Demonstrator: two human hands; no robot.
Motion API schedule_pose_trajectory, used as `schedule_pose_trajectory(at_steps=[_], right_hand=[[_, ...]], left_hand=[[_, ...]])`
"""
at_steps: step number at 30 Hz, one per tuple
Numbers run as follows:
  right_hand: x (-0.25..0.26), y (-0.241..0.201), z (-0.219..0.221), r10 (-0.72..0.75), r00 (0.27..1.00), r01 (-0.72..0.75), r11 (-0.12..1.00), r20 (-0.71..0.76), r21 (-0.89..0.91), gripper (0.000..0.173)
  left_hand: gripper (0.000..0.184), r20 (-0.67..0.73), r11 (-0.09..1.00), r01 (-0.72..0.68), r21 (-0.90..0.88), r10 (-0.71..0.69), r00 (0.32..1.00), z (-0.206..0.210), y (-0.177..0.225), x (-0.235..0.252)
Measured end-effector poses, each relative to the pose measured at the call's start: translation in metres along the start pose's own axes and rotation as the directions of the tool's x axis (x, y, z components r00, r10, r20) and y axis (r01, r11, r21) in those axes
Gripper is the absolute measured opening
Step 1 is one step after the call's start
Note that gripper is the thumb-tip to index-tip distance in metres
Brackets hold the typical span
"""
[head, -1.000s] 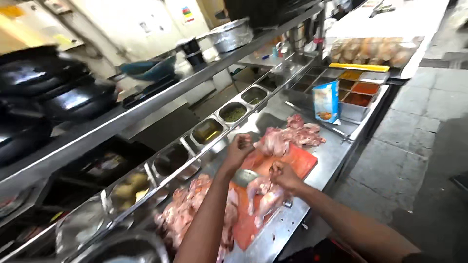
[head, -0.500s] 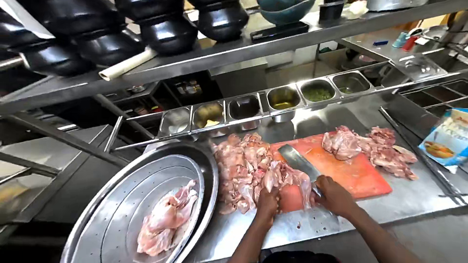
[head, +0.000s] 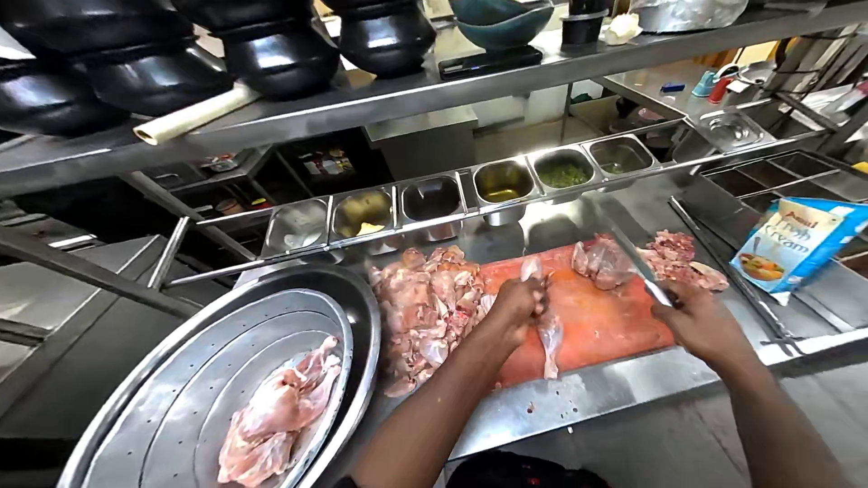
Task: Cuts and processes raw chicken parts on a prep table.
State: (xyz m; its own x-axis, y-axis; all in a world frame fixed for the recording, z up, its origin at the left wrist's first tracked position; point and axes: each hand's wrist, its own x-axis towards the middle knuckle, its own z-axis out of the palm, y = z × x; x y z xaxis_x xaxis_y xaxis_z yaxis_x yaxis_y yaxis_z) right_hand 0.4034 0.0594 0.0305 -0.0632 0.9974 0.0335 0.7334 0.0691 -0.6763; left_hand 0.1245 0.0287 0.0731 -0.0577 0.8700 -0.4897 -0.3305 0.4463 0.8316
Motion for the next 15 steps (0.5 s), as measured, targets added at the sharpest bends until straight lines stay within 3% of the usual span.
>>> schedule_pose_trajectory(at_steps=[4, 7, 9, 11, 15], right_hand=[[-0.034, -0.007, -0.013, 0.007, 0.977, 0.068, 0.937, -0.214, 0.343, 0.031], [-0.048, -0.011, -0.010, -0.027, 0.952, 0.167, 0.880, -0.304, 0.445, 0.033], [-0.054, -0.005, -0.001, -0.054, 0.961, 0.166, 0.896, -0.270, 0.411, 0.039], [-0.058, -0.005, 0.015, -0.004, 0.982, 0.076, 0.927, -0.191, 0.368, 0.043], [-0.065, 0.004, 0.049, 0.065, 0.998, -0.060, 0.986, -0.027, 0.155, 0.037]], left_hand=[[0.030, 0.079, 0.924, 0.022, -0.382, 0.009, 0.997, 0.043, 0.010, -0.015], [0.038, 0.090, 0.826, 0.061, -0.560, -0.012, 0.996, 0.037, -0.023, -0.012], [0.038, 0.036, 0.839, 0.142, -0.525, -0.145, 0.989, 0.019, -0.061, -0.001], [0.035, -0.026, 0.880, 0.220, -0.421, -0.254, 0.967, -0.002, -0.094, 0.002], [0.036, 0.015, 0.924, 0.309, -0.226, -0.313, 0.950, -0.028, -0.110, -0.014]])
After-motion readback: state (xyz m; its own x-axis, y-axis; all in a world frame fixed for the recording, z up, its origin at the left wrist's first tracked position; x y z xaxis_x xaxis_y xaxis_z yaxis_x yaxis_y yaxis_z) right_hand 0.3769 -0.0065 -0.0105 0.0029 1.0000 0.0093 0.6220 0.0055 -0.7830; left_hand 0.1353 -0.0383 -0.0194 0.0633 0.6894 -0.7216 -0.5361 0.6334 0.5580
